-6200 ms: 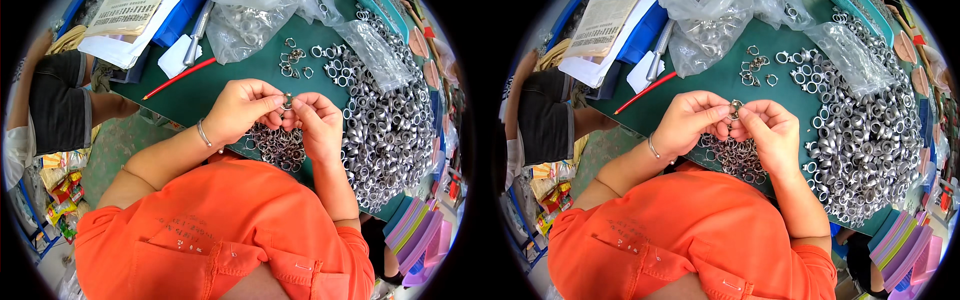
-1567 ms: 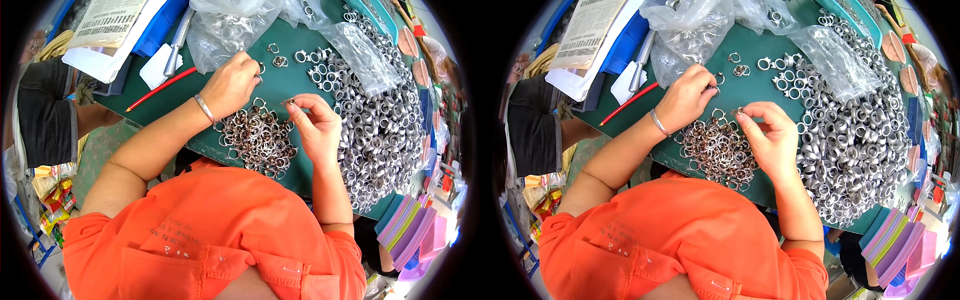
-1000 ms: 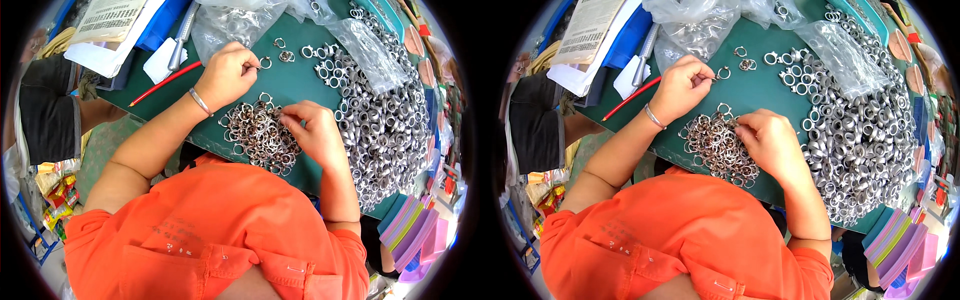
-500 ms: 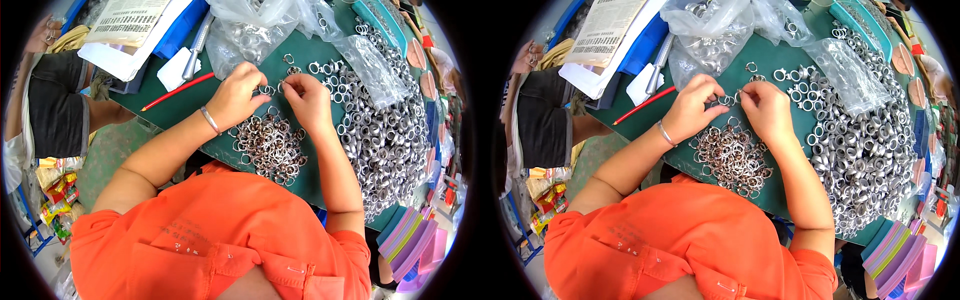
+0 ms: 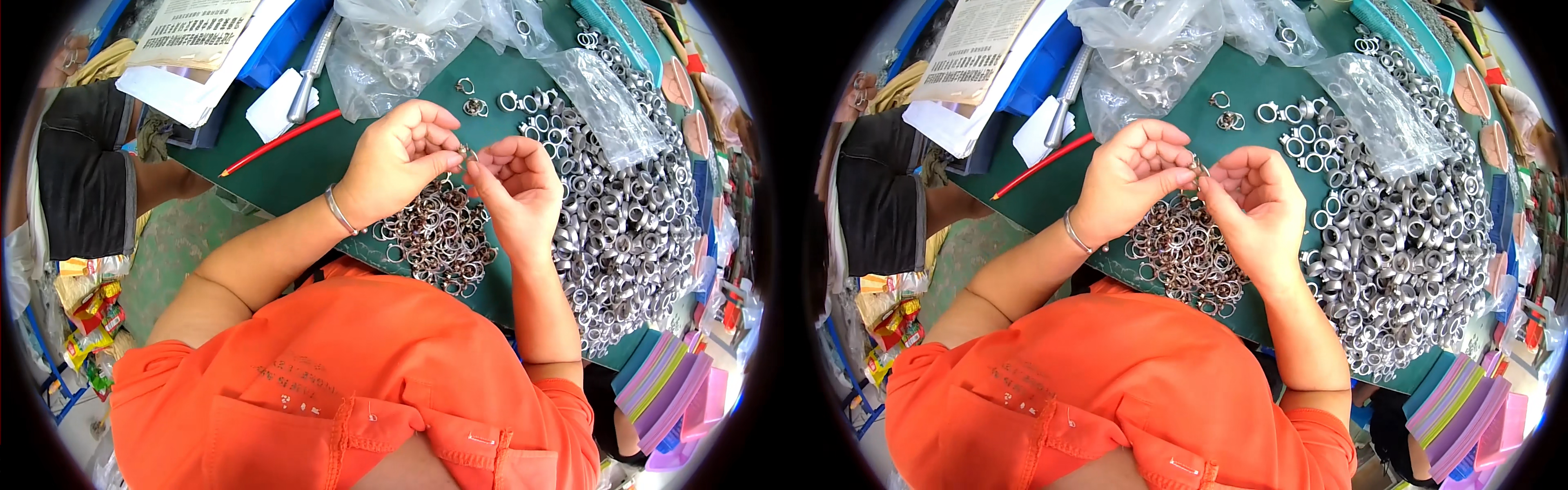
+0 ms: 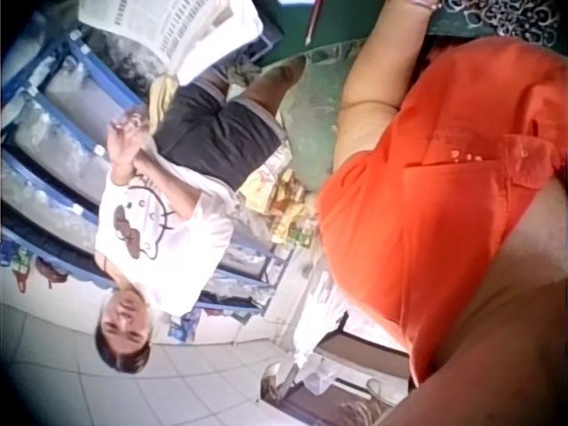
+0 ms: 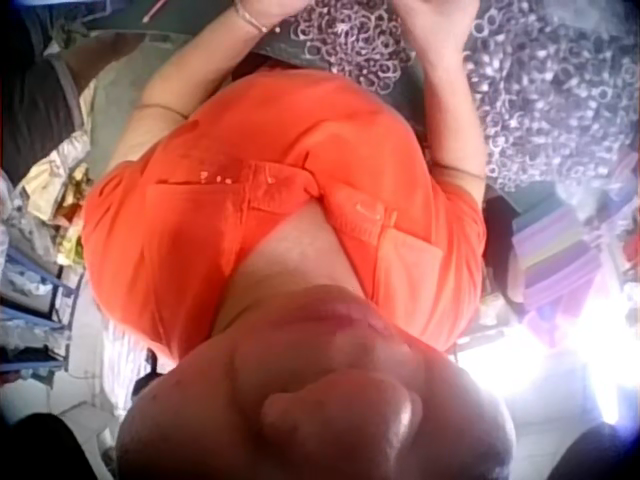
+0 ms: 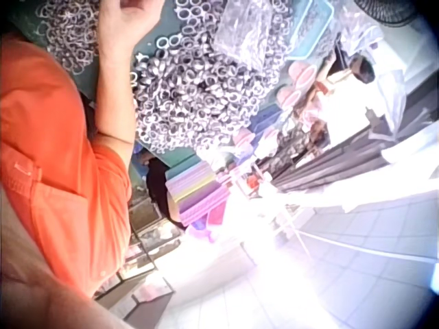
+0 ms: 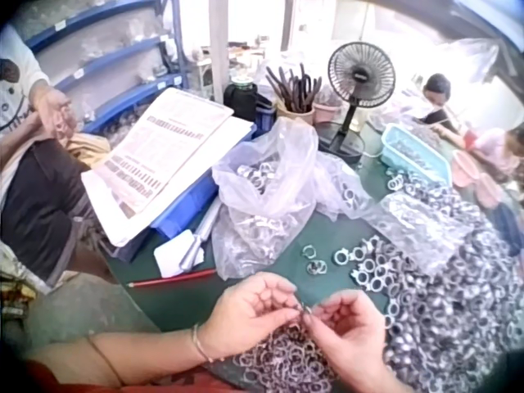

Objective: The person assembles metal ring components by hand, picking up individual rings from a pile, joining them together, and placing the sub-assemblies into bags or containers; they also write on a small card and handle a piece of cloth.

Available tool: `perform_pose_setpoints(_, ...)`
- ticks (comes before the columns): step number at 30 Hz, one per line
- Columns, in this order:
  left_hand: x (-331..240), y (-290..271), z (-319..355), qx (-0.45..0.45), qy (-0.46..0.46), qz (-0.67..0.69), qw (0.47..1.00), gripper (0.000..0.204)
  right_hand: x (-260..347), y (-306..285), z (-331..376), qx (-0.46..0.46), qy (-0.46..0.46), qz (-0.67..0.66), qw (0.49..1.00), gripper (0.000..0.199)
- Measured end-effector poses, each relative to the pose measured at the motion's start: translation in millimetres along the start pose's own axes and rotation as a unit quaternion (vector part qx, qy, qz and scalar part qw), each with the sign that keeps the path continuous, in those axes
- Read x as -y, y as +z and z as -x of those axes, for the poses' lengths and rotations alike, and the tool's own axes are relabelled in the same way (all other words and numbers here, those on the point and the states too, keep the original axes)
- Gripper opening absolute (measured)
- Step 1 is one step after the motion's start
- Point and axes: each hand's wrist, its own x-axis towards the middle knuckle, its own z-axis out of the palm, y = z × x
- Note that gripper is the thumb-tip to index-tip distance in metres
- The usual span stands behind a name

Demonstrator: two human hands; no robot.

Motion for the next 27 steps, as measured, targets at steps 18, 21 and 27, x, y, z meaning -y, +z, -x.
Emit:
perform_pose_setpoints(18,13,-30,-15,0.034,0.190,-0.533,0.824,0.021,-7,-25,-7,0.051,0.196,-0.185,0.962,0.013)
perform_pose_setpoints(21,22,-37,-20,0.028,0.201,-0.518,0.831,0.019,-8,-27,-7,0.070,0.198,-0.194,0.958,0.013)
perform_pose_setpoints(27,22,-34,-24,0.005,0.218,-0.489,0.845,0.013,-3,-28,-4,0.157,0.137,0.225,0.952,0.008)
